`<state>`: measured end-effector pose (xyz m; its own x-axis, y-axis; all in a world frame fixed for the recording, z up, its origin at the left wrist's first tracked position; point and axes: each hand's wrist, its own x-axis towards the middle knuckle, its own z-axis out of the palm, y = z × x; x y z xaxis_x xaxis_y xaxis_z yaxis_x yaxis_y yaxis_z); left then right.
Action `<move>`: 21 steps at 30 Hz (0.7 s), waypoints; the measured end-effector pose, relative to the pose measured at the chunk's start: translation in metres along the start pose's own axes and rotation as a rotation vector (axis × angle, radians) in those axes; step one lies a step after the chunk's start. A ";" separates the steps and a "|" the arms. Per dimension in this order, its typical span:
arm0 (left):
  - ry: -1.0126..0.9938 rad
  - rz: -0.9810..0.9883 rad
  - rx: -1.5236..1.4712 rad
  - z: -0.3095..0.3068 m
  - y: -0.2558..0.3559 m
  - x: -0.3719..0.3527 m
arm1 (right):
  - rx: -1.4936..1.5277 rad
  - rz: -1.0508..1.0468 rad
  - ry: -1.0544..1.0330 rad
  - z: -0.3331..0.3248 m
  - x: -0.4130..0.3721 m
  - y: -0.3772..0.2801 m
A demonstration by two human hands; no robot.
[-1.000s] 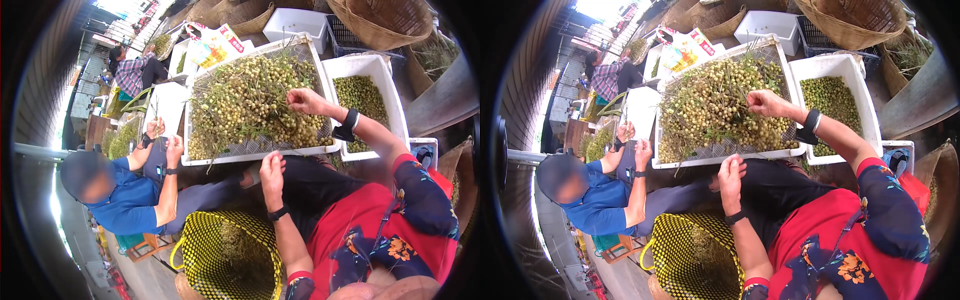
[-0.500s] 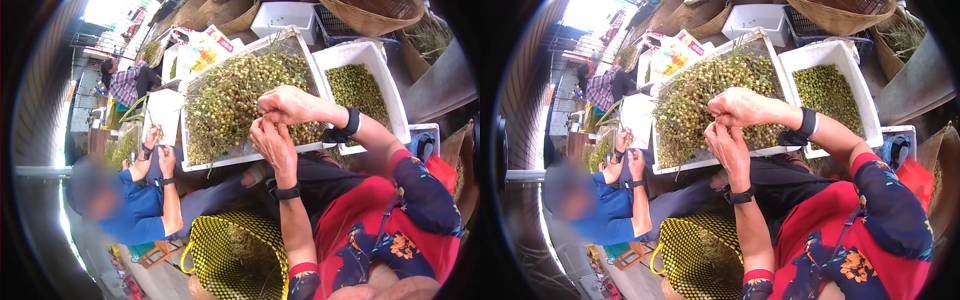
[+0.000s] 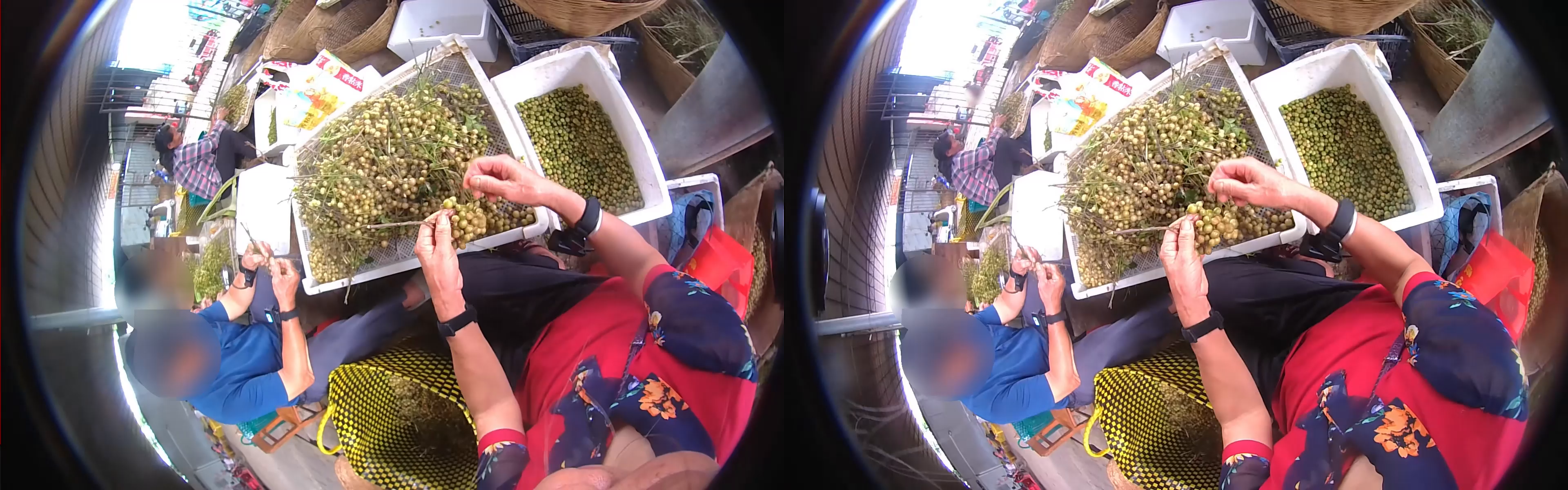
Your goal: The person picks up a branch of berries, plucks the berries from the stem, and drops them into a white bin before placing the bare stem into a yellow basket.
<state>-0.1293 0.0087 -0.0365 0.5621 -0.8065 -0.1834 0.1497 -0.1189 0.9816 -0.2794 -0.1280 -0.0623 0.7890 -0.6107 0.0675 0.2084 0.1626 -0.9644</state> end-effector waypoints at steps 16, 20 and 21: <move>-0.019 0.059 0.047 0.005 -0.029 -0.030 | 0.358 0.371 -0.131 0.010 -0.040 0.005; -0.024 -0.020 -0.134 0.005 -0.039 -0.047 | 0.538 0.344 -0.166 0.006 -0.051 0.005; -0.040 -0.034 -0.141 0.005 -0.038 -0.050 | 0.581 0.348 -0.171 0.010 -0.054 -0.004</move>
<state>-0.1673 0.0506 -0.0647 0.5222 -0.8261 -0.2117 0.2827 -0.0665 0.9569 -0.3172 -0.0878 -0.0592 0.9360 -0.3251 -0.1351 0.1650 0.7440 -0.6475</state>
